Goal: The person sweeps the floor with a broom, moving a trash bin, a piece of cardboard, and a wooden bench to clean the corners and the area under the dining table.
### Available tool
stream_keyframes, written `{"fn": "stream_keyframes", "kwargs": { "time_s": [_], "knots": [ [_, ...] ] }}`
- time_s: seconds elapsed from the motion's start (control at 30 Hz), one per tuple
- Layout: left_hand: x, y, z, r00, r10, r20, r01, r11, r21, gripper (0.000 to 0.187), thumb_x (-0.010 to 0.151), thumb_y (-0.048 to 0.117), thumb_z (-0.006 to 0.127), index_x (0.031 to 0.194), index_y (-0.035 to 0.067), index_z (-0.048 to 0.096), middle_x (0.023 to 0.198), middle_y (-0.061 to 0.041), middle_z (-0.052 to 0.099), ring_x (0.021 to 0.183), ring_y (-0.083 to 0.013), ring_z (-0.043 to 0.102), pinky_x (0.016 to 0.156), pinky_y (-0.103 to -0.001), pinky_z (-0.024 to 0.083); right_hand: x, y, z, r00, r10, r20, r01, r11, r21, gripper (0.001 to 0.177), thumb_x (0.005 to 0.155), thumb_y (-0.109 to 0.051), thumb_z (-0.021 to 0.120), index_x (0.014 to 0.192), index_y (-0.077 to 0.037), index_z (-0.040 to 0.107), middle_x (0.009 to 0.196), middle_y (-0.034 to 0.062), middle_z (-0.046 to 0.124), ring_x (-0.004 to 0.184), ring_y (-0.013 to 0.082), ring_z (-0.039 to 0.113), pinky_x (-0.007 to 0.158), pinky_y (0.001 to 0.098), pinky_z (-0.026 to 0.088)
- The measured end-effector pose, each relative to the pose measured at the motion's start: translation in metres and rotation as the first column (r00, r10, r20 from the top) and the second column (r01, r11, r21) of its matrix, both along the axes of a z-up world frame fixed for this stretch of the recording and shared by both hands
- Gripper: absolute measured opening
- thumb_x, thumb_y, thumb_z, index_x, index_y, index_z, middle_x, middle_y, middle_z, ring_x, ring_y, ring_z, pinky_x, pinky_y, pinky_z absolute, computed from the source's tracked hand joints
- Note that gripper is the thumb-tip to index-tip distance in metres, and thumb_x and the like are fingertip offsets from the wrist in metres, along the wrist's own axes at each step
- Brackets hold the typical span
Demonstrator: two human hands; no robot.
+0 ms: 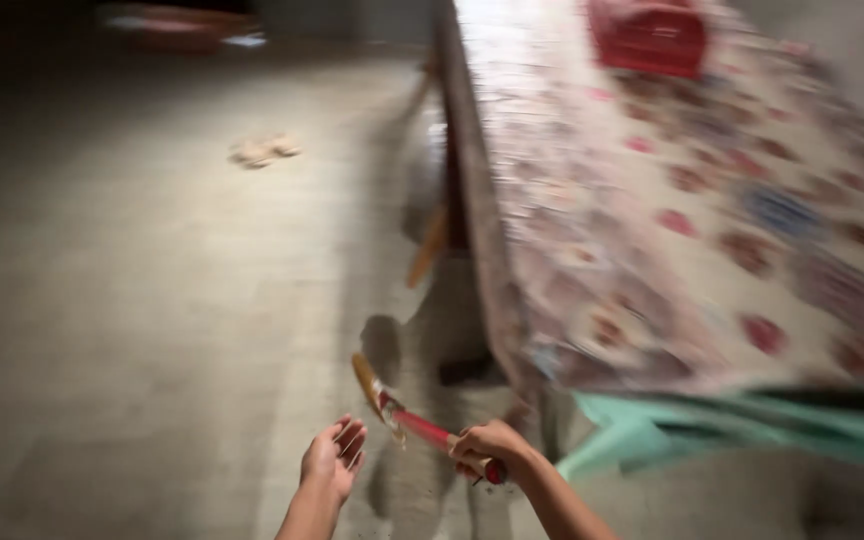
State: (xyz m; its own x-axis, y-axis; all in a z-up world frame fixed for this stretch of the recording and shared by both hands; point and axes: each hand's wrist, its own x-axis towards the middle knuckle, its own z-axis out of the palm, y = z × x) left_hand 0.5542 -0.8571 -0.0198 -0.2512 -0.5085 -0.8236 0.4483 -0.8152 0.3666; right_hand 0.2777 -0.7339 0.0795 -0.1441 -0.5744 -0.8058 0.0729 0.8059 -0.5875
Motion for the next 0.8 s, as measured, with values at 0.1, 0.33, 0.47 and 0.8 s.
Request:
{"fn": "stream_keyframes", "kwargs": {
  "time_s": [0.1,0.33,0.47,0.8],
  "knots": [
    [-0.043,0.004,0.045,0.965,-0.259,0.045,0.261,0.964,-0.056,0.028,0.102,0.025,0.048,0.121,0.019,0.067,0.117,-0.002,0.074,0.105,-0.0185,0.066,0.101,-0.042,0.041,-0.012,0.052,0.037,0.996,-0.075,0.057,0.069,0.993,0.097,0.024,0.083,-0.007,0.074,0.104,0.003,0.072,0.083,0.0159,0.073,0.069,0.0226,0.073,0.056,0.0354,0.058],
    [-0.154,0.088,0.131,0.634,-0.773,-0.012,0.772,0.634,-0.053,0.031,0.099,0.026,0.053,0.125,0.016,0.067,0.122,-0.001,0.074,0.117,-0.0218,0.065,0.111,-0.042,0.04,-0.046,0.209,0.14,0.861,-0.498,0.102,0.475,0.86,0.186,0.024,0.085,-0.006,0.07,0.108,-0.006,0.077,0.087,0.0109,0.072,0.068,0.0208,0.069,0.058,0.029,0.06],
    [-0.225,0.149,0.16,0.503,-0.854,-0.129,0.846,0.518,-0.128,0.033,0.098,0.022,0.049,0.126,0.017,0.064,0.119,0.001,0.075,0.119,-0.02,0.065,0.11,-0.042,0.036,-0.079,0.299,0.157,0.733,-0.622,0.277,0.617,0.779,0.116,0.023,0.09,-0.01,0.064,0.11,-0.001,0.07,0.083,0.0124,0.068,0.062,0.0218,0.065,0.054,0.03,0.057],
    [-0.357,0.226,0.238,0.485,-0.865,-0.126,0.84,0.502,-0.207,0.028,0.098,0.014,0.047,0.121,0.016,0.063,0.114,-0.001,0.074,0.114,-0.0204,0.067,0.106,-0.043,0.039,-0.127,0.444,0.238,0.546,-0.809,0.216,0.833,0.499,-0.238,0.028,0.097,-0.032,0.06,0.103,-0.005,0.064,0.092,0.0192,0.074,0.075,0.0295,0.075,0.066,0.0366,0.064]
  ]
}}
